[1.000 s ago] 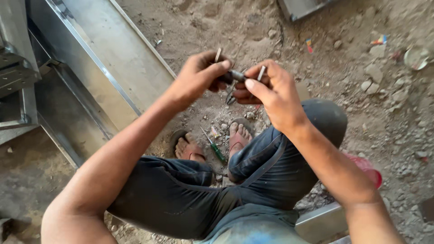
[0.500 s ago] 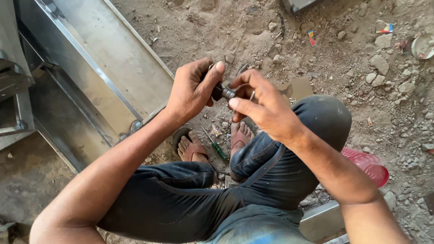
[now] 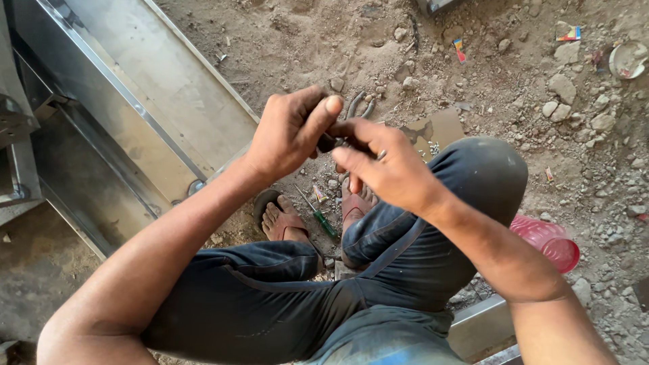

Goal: The person sits on the ground and assembles a hand drill, inserting a bit and tightening the chuck by hand. They position a metal frame, drill into it, then re-grip and adjust the drill and bit while working on the frame.

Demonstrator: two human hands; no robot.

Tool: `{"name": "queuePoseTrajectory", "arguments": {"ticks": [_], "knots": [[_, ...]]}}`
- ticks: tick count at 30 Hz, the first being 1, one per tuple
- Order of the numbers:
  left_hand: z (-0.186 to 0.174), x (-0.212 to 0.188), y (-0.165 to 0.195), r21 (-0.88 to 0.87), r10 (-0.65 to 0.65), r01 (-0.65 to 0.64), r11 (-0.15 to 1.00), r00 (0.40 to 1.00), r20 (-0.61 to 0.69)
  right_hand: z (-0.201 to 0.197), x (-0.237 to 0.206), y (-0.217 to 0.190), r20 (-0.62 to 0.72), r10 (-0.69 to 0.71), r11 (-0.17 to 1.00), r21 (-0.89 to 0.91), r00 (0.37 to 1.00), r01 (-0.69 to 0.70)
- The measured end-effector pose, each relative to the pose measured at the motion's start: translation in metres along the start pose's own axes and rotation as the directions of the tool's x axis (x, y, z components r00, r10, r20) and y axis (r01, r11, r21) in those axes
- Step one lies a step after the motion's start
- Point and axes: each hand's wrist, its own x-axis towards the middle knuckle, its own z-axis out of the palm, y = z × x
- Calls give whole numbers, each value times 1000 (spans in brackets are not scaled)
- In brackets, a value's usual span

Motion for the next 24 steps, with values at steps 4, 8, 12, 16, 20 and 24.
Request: {"name": "queuePoseTrajectory", "arguments": {"ticks": [4,8,12,16,20,24], "knots": [[-15,0,-4,-305,-53,99,947,987,154,-10,1,-1,20,47,944,326,999,-51],[-34,1,-11,-480,-22,176,859,951,308,-16,-1,-4,-3,75,892,448,997,-66],[-42,2,-20,-527,95,142,838,913,397,-20,-1,-7,-27,98,871,486,995,-73],[-39,0,-24,-458,104,83,885,924,368,-22,-1,-8,-66,112,899,433,992,-73],[-31,0,-22,-425,74,80,902,940,334,-25,0,-6,-81,30,959,284,996,-6],[-20,2,-19,-355,-51,137,925,969,243,-25,0,-6,-134,-148,980,-154,980,127]]}}
